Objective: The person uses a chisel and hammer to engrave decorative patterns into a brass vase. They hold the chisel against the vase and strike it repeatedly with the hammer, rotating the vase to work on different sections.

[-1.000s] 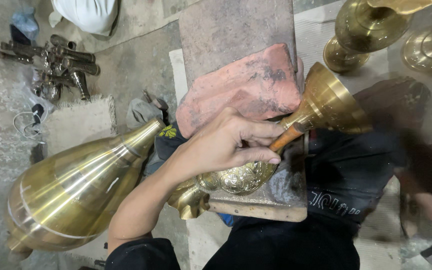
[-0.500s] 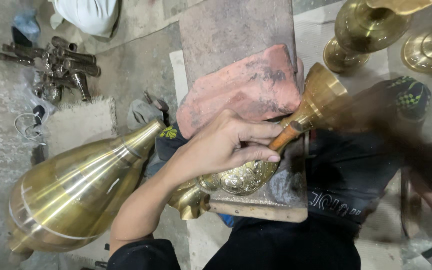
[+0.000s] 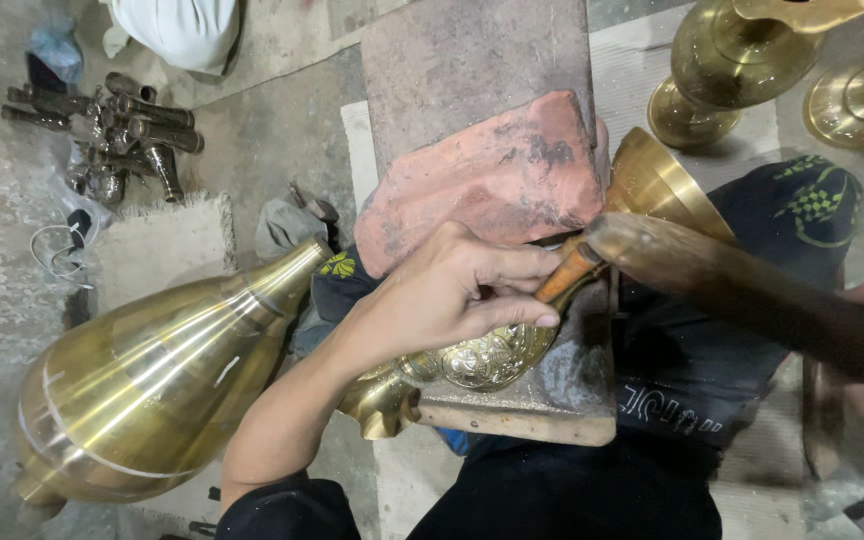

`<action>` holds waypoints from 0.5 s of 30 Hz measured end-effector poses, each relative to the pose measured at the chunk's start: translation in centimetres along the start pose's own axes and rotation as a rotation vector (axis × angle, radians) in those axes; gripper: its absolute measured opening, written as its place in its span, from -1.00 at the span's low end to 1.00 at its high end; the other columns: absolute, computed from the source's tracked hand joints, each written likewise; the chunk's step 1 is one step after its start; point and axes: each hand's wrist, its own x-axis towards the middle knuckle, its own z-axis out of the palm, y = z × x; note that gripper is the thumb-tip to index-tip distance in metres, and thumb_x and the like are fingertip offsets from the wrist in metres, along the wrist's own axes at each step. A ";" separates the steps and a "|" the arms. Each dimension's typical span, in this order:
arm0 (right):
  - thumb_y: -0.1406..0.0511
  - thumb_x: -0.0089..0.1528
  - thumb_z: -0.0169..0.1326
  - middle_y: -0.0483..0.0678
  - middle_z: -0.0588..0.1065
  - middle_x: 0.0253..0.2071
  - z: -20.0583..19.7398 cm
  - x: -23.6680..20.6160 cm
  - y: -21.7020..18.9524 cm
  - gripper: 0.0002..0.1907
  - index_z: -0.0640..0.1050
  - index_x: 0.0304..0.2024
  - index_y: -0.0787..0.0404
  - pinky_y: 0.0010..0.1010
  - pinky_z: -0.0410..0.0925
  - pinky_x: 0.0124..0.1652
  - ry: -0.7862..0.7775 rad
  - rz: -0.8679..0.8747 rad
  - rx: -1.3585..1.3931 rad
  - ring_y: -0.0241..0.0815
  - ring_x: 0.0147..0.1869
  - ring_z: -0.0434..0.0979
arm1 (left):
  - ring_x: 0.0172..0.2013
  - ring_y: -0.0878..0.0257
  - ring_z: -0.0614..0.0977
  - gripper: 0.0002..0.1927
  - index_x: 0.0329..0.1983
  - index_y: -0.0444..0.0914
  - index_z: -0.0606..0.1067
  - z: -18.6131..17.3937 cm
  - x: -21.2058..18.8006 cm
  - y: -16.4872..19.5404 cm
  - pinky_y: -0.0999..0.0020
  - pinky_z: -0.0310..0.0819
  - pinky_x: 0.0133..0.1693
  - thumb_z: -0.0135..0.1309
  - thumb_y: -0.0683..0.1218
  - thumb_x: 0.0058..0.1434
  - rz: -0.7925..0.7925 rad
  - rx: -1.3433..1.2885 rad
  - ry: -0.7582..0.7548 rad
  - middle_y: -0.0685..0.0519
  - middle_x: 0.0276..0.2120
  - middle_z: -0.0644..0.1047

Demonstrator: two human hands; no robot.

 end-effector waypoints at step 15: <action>0.27 0.24 0.11 0.00 0.55 -0.13 -0.4 0.4 -0.2 -0.56 0.42 0.17 0.24 -0.37 0.50 -0.12 0.015 -0.060 -0.003 -0.17 -0.14 0.72 | -0.41 0.31 0.75 -0.58 0.09 -0.26 0.60 0.1 -0.3 -0.3 0.45 0.60 -0.40 0.34 -0.06 0.18 -0.026 -0.011 0.005 -0.02 -0.30 0.71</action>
